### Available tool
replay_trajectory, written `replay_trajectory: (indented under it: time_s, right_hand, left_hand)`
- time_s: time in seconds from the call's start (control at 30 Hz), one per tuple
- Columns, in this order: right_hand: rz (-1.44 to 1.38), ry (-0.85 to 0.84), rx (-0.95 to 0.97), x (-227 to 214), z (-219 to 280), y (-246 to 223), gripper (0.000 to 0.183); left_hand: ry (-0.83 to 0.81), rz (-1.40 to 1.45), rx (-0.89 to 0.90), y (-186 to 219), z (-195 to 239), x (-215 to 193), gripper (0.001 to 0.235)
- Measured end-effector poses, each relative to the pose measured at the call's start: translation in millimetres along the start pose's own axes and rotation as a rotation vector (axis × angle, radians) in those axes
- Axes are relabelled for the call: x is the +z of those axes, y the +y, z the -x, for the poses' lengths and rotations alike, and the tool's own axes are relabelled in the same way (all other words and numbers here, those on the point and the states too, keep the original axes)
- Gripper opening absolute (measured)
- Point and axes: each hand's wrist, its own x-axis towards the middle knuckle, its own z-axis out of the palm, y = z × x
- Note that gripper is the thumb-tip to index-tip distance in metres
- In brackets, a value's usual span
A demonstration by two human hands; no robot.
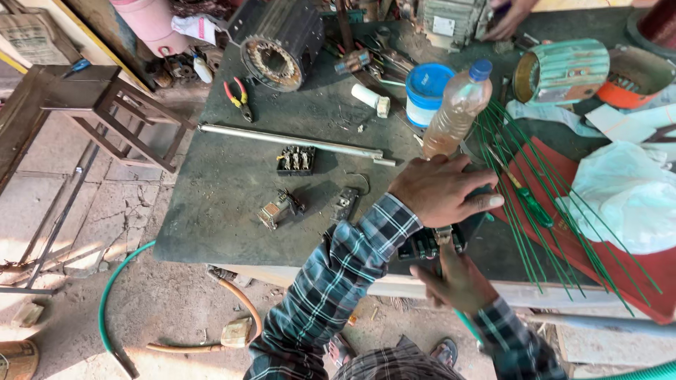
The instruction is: The person uses a screwdriver to adjust small electrical components on a workbench. They repeatedly tighten or loosen screws on the components while holding them in place with their other hand.
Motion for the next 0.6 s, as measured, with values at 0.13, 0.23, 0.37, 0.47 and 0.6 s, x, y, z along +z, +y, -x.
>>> replay_trajectory:
  time_s: [0.13,0.23,0.37,0.47,0.6]
  right_hand:
    - [-0.007,0.045,0.196,3.8,4.4,-0.5,0.108]
    - [0.015,0.036,0.178,1.7,-1.4,-3.4,0.098]
    - [0.042,0.015,0.157,2.8,5.3,-1.2,0.086]
    - [0.02,0.025,0.232,-0.1,-1.3,-3.4,0.1]
    - [0.016,0.02,0.094,0.1,-0.6,-5.2,0.084]
  left_hand:
    - [-0.013,0.076,0.046,0.7,3.0,1.6,0.048]
    - [0.028,0.063,0.032,-2.3,-1.8,-4.8,0.05]
    - [-0.083,0.049,-0.007,2.0,-0.6,-0.8,0.047]
    - [-0.071,0.073,0.024,-1.6,-3.2,-4.6,0.049]
    - [-0.054,0.054,-0.008,-1.7,-0.7,3.9,0.05]
